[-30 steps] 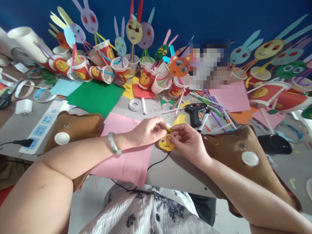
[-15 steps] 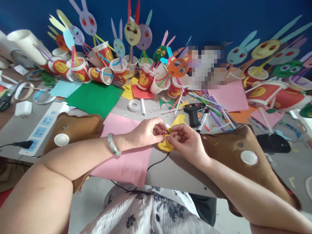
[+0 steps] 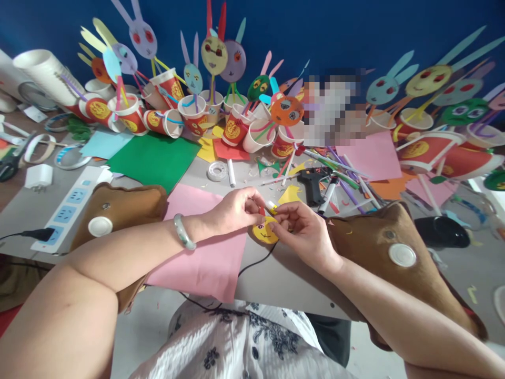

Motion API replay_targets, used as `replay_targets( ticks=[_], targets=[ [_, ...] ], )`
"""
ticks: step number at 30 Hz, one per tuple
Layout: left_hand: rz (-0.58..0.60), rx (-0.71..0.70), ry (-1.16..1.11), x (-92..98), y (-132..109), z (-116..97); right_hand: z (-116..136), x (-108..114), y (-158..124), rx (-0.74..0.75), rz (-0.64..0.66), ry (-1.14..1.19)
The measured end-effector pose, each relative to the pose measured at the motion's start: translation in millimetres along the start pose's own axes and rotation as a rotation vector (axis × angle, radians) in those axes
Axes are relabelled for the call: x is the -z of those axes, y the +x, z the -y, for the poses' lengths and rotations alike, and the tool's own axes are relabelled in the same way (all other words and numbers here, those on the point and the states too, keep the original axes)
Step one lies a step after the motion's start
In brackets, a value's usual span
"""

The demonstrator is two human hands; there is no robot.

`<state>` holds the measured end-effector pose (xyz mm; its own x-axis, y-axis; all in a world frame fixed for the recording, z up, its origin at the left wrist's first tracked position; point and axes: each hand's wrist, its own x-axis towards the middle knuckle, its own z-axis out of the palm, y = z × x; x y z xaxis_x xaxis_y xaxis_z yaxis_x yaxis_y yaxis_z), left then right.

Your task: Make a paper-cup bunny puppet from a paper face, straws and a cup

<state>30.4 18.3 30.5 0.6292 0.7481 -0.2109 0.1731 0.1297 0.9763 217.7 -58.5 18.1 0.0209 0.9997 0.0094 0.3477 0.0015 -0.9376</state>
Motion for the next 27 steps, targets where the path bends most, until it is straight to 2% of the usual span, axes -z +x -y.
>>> replay_targets(
  ticks=[9, 19, 27],
  targets=[
    [-0.019, 0.067, -0.068, 2.9, 3.7, -1.8, -1.9, 1.2, 0.3, -0.032, 0.025, 0.051],
    [-0.002, 0.062, -0.081, 2.8, 4.4, 0.6, -1.0, 0.5, 0.2, -0.061, 0.028, 0.092],
    [-0.044, 0.071, -0.050, 3.1, 3.5, -6.4, 0.0, 3.7, 2.9, -0.114, 0.026, 0.154]
  ],
)
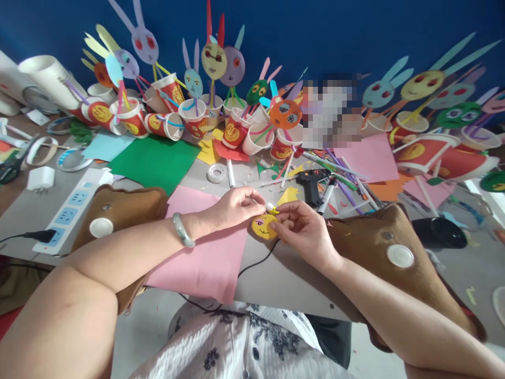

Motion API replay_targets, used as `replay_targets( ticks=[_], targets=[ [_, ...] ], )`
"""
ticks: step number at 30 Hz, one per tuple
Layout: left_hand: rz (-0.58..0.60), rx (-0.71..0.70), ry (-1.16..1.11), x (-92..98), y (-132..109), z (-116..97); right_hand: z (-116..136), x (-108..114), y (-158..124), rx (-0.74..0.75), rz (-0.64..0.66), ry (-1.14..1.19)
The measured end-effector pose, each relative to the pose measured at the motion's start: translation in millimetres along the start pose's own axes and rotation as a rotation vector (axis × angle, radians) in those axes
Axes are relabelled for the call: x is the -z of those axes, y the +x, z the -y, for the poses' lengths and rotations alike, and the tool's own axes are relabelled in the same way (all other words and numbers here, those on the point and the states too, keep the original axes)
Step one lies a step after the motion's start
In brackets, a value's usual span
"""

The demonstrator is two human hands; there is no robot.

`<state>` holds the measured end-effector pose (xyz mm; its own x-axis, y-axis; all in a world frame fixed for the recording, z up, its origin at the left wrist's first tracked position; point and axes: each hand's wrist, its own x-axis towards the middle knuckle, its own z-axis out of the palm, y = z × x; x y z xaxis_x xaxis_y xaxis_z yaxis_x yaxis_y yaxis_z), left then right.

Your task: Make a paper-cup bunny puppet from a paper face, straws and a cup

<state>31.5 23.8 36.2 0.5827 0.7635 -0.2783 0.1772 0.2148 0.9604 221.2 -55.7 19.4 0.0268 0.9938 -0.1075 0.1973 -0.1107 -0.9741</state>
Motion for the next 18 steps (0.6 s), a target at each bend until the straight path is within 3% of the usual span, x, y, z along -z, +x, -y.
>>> replay_targets(
  ticks=[6, 10, 18],
  targets=[
    [0.080, 0.022, 0.011, -0.2, 0.5, 0.5, 3.8, -0.6, 1.1, -0.023, 0.005, 0.037],
    [0.110, -0.037, 0.074, -0.6, -0.5, 0.1, 4.8, -1.0, 0.1, -0.020, 0.010, 0.048],
    [0.104, -0.039, 0.139, 1.0, -2.1, -1.3, -3.6, -1.4, -1.4, 0.054, -0.007, -0.010]
  ],
)
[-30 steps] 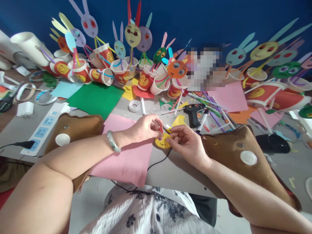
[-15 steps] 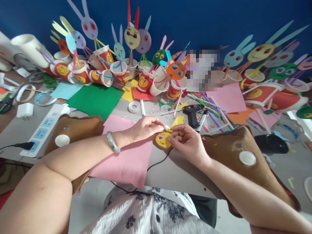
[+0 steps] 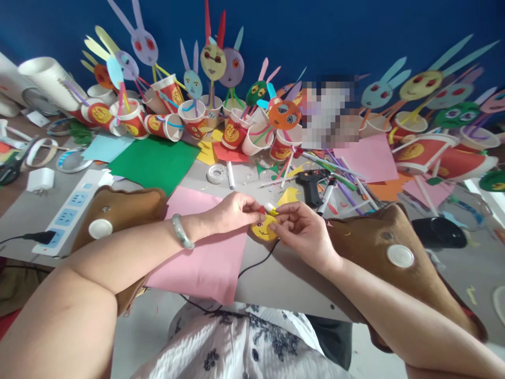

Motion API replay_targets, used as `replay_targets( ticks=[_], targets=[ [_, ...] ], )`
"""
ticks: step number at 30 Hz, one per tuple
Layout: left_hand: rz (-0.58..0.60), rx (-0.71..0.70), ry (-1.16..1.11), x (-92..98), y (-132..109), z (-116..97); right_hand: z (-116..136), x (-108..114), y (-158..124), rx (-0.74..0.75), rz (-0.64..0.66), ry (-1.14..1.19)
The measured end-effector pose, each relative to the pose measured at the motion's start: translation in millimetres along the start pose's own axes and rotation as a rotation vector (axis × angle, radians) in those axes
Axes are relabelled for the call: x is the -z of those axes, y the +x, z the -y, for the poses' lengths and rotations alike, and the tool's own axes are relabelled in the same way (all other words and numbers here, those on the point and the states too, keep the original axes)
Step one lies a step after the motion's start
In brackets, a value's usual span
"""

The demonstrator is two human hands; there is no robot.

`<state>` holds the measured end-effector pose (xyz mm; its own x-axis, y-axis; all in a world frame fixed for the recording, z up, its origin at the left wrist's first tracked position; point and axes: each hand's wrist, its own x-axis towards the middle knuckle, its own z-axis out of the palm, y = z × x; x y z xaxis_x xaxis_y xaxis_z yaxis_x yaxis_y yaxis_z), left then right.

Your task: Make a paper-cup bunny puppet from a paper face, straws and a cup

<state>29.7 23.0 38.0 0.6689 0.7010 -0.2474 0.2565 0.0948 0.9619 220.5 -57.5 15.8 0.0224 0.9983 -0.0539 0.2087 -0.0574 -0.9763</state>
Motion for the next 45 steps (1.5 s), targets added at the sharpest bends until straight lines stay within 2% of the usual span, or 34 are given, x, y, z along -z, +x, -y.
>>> replay_targets(
  ticks=[4, 11, 14, 17, 21, 27, 32, 41, 45],
  targets=[
    [-0.013, -0.114, 0.044, -0.8, -2, 5, 2, 0, -1, 0.196, -0.045, -0.173],
    [-0.172, -0.732, 0.506, 1.7, -5, 18, 9, 17, -1, 0.968, -0.163, -0.680],
    [-0.265, -0.900, 0.652, 3.1, -4, 21, 9, 23, -1, 1.131, -0.155, -0.778],
    [-0.293, -0.992, 0.753, 3.7, -7, 19, 8, 25, -1, 1.165, -0.145, -0.822],
    [-0.267, -1.062, 0.838, 4.3, -12, 12, 6, 23, 0, 1.160, -0.124, -0.803],
    [-0.257, -1.072, 0.911, 4.6, -13, 14, 1, 20, 1, 1.144, -0.117, -0.766],
    [-0.302, -1.128, 0.906, 4.5, -13, 13, 2, 18, 1, 1.119, -0.109, -0.717],
    [-0.305, -1.129, 0.866, 3.7, -16, 11, 6, 14, -2, 1.062, -0.130, -0.657],
    [-0.254, -1.025, 0.829, 3.3, -14, 11, 8, 12, -4, 0.976, -0.139, -0.634]
  ],
)
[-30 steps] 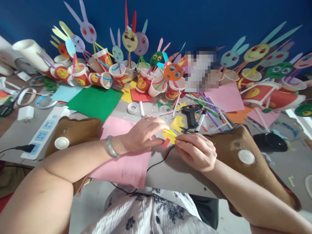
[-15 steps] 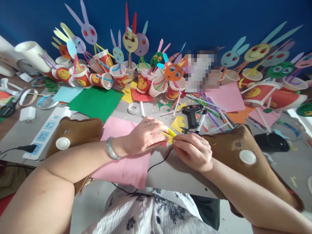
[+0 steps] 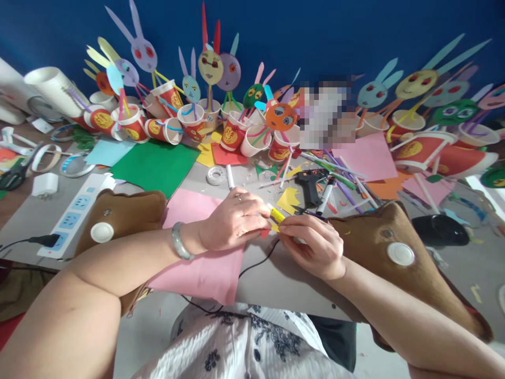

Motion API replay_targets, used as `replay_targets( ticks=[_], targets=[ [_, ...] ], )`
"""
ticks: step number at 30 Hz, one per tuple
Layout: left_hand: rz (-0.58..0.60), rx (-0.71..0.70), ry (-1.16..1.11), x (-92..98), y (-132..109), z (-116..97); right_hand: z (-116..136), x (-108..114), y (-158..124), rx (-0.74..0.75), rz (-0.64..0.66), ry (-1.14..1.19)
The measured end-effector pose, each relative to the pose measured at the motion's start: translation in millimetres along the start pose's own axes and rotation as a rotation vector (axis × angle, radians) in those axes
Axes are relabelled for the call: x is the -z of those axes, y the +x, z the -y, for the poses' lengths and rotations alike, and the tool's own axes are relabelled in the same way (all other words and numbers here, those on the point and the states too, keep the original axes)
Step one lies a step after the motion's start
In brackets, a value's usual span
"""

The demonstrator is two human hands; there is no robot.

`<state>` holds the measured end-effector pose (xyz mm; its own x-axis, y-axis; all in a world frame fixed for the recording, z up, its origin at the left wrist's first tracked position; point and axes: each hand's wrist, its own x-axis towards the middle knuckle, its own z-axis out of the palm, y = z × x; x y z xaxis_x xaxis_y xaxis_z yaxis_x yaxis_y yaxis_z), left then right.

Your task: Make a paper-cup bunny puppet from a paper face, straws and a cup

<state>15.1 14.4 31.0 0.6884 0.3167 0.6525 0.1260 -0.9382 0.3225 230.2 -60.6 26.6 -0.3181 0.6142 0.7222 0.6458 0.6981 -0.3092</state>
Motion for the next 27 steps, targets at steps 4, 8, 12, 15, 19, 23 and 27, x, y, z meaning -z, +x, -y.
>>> replay_targets(
  ticks=[4, 8, 12, 15, 19, 23, 27],
  targets=[
    [0.108, 0.220, -0.187, -4.1, 2.6, 3.0, 3.0, -1.0, 2.1, -0.305, 0.037, 0.124],
    [0.086, 0.451, -0.449, -8.3, 4.3, 4.2, 2.1, -4.4, 2.0, -0.709, 0.107, 0.344],
    [0.097, 0.675, -0.596, -10.3, 4.8, 1.8, 2.4, -5.6, 4.0, -0.903, 0.186, 0.541],
    [0.129, 0.788, -0.656, -10.4, 5.6, 0.1, 4.0, -4.8, 6.3, -0.943, 0.212, 0.582],
    [0.151, 0.887, -0.712, -8.1, 8.2, -1.0, 4.8, -4.9, 6.8, -0.962, 0.213, 0.609],
    [0.135, 0.918, -0.767, -5.7, 10.4, -0.9, 3.7, -6.3, 4.8, -0.985, 0.231, 0.593],
    [0.134, 0.944, -0.815, -7.1, 9.6, 0.5, 1.9, -6.8, 2.9, -0.998, 0.268, 0.564]
  ],
)
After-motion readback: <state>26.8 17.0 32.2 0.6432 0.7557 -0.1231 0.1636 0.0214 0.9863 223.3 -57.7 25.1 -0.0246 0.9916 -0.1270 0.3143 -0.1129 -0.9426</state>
